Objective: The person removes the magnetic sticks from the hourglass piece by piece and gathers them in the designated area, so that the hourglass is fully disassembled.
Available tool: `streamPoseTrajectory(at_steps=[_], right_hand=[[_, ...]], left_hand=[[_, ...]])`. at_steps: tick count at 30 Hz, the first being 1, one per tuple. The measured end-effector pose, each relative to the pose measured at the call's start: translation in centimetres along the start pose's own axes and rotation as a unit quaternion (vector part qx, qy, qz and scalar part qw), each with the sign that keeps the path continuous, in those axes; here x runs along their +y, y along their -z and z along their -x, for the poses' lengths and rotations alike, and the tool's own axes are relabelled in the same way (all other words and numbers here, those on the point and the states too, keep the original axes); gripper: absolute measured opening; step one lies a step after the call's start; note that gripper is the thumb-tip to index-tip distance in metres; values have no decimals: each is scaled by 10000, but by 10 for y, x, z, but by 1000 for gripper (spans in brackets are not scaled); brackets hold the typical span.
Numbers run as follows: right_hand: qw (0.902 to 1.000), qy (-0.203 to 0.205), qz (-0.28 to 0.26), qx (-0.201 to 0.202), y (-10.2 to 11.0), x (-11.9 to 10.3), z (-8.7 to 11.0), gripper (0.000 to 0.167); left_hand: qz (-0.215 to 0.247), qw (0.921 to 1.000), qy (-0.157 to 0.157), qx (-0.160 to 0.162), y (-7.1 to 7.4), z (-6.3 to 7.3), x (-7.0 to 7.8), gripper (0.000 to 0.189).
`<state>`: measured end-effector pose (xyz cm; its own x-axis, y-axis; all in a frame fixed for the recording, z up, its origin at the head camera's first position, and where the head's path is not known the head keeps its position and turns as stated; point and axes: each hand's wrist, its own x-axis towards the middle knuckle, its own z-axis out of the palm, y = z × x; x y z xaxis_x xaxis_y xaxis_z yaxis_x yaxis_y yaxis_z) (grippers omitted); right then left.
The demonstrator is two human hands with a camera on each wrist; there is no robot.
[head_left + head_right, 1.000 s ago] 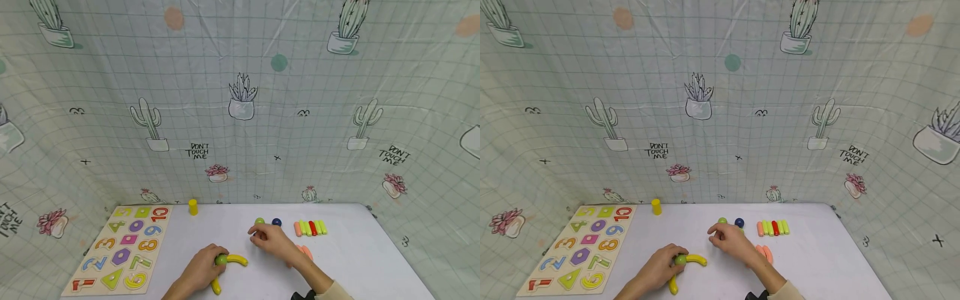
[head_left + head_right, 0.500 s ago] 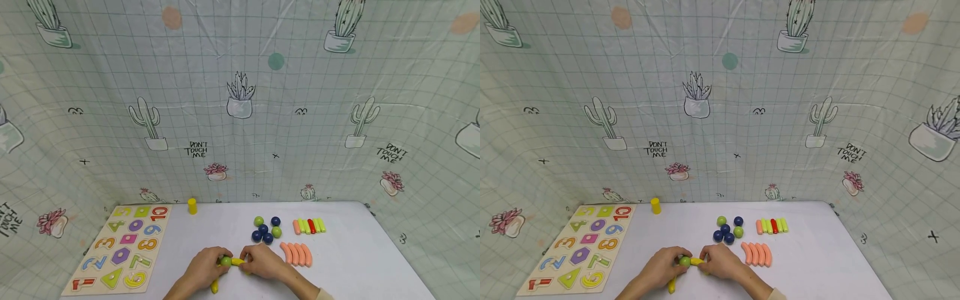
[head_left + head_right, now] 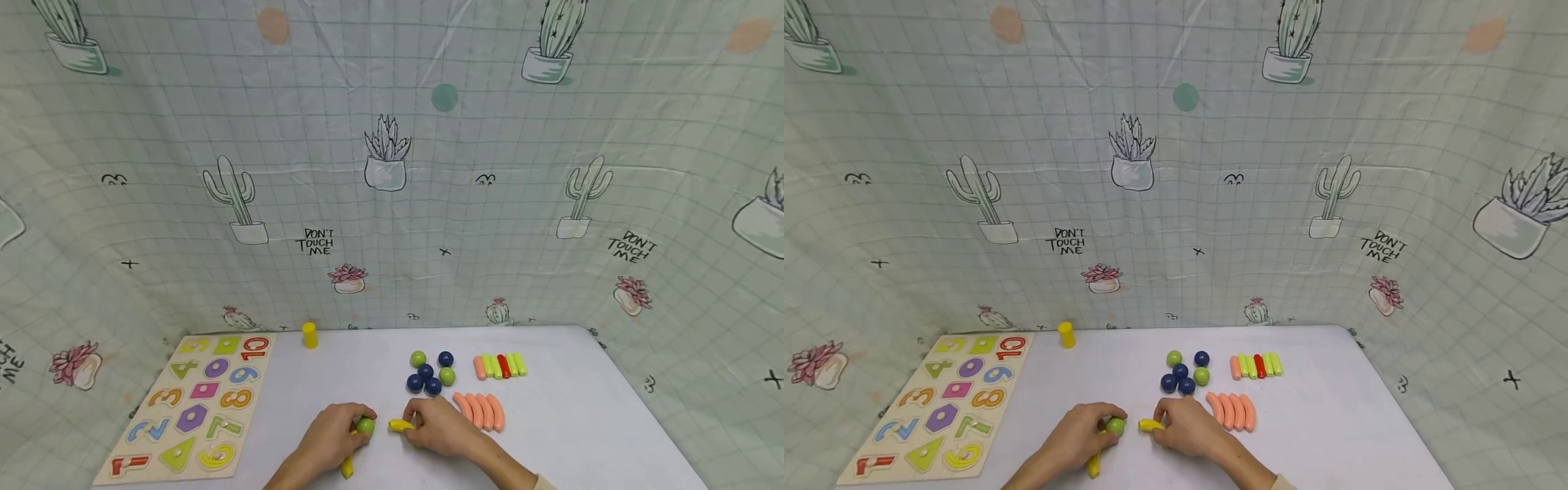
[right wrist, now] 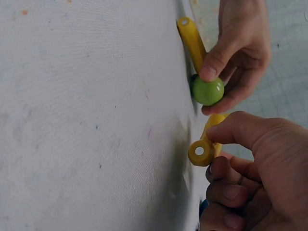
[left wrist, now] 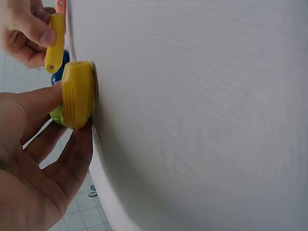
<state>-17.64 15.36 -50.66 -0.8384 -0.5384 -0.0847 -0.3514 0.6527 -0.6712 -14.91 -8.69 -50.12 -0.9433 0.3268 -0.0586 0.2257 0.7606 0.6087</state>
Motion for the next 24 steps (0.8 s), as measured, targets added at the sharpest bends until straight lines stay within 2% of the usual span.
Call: streamPoseTrajectory(at_steps=[9,17,20,24], right_hand=[[9997,10,30,247,6,2,5,13],[9972,-365,-236,611,41,23,28,14],[9939,-616,-561,720,59,36,40,18],[9824,-1323,-745,1092,78,53,56,22]], left_hand=[[35,9999,85,-66,0,-1,1,27],[-66,9999,103,-59,2,0,2,28],[-94,9999,33,-17,4,0,1,29],[-110,9999,-62,38,6,1,0,28]])
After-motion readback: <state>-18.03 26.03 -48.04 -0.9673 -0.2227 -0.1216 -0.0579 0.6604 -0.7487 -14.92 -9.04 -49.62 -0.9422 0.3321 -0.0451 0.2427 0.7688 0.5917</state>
